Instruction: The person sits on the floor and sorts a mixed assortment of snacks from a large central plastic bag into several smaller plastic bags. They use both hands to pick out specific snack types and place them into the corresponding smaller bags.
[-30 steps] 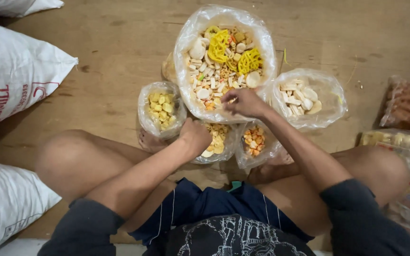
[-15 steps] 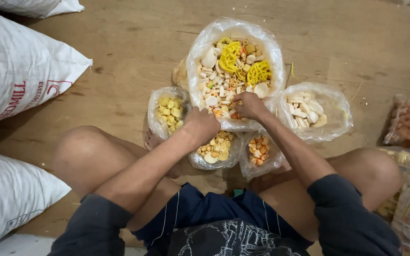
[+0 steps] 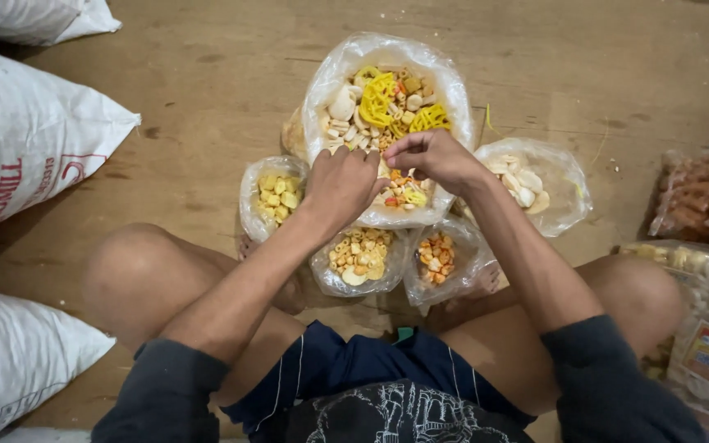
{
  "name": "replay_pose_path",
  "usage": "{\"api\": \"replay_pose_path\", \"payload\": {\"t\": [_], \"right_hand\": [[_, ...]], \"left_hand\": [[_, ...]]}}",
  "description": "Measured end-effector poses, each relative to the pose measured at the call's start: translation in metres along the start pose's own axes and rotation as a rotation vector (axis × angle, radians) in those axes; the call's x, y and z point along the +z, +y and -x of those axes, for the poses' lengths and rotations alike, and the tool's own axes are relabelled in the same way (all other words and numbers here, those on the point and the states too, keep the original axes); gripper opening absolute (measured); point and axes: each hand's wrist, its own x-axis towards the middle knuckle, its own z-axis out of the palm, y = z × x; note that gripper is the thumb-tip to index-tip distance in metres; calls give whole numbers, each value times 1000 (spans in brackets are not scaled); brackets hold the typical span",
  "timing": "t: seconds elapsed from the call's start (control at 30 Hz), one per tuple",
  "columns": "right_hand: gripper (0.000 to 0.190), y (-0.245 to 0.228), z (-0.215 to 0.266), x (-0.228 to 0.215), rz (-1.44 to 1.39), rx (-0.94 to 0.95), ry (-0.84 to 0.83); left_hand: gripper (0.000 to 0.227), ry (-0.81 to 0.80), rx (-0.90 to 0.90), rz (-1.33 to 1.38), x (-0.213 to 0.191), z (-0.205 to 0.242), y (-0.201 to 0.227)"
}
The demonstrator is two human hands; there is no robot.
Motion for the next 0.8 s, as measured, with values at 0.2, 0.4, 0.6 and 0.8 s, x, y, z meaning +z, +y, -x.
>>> {"api": "replay_pose_path", "payload": {"t": [0.2,0.4,0.6,0.8], "right_hand": [[24,17,-2,-5,-59,23,-67],[16,22,-11,-10,45,69,-52],[27,97,-49,-1,692,20,-105],[48,121,-58,21,989,-106,-266]], "left_hand": [[19,73,63,-50,24,0,-9],[29,-315,211,14,23,13,-7],[37,-720,229,-69,51,59,14],[16,-835,27,-185,101,65,1]]}}
